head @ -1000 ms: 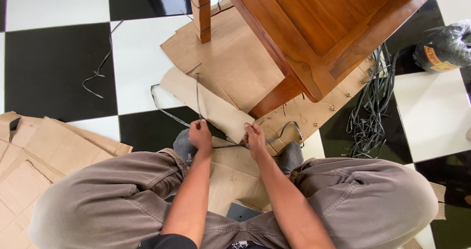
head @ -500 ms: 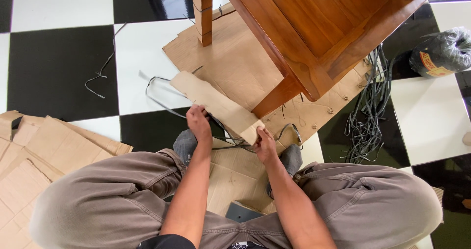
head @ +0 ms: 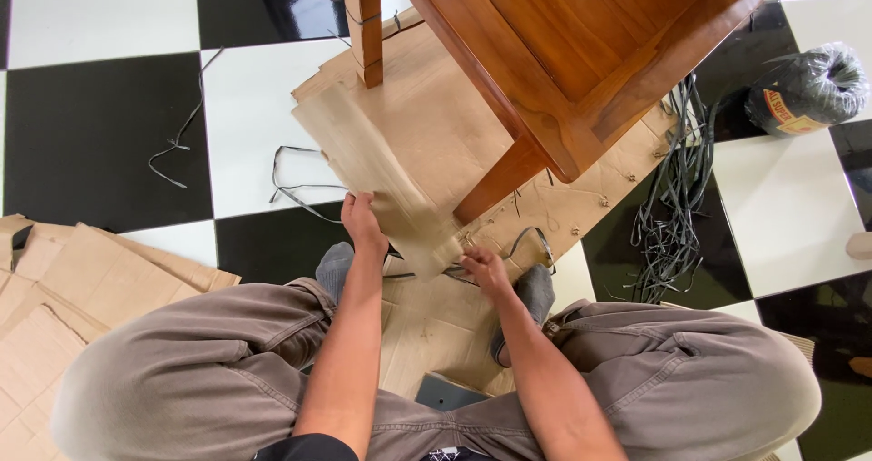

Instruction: Wrapping wooden chair legs with cardboard and securing them with plastic ties for protection

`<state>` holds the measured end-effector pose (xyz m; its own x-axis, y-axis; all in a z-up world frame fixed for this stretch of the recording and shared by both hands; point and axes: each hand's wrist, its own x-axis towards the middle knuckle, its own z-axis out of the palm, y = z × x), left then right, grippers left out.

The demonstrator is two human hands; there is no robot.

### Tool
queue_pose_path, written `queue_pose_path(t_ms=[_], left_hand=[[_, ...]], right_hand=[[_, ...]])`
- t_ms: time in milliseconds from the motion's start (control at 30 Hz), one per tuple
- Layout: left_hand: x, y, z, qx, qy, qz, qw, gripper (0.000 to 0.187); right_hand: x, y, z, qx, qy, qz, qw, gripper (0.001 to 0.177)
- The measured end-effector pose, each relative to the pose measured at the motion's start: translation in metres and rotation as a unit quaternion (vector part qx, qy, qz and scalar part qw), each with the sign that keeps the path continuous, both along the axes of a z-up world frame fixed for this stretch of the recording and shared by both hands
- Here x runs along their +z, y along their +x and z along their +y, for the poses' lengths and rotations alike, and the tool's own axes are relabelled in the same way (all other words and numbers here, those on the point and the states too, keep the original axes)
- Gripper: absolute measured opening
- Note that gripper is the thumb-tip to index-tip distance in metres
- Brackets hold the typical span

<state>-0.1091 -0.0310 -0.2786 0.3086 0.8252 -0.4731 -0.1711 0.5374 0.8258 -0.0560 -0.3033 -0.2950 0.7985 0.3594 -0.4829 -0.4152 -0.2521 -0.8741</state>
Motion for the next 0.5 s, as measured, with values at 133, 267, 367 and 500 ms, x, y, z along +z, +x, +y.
queue_pose_path(t_ms=[133,267,367,500], left_hand=[[0.015,0.003,-0.009,-0.034,0.051,-0.007,0.998,0.030],[-0.013,0.007,-0.008,-0.098,0.048,-0.079,0.991,0.039],[0.000,0.008,-0.021,-0.148,0.094,-0.088,0.981,0.032],[0.079,0.012,-0.051,-0.208,0.163,-0.084,0.961,0.021]], right_hand=[[0.006,0.018,-0.003,-0.003,-0.076,-0.094,0.993,0.025],[0.084,0.014,0.029,0.014,-0.103,-0.315,0.943,0.009],[0.127,0.010,0.055,0.027,-0.063,-0.392,0.918,0.006],[0.138,0.012,0.066,0.023,0.049,-0.386,0.921,0.009]])
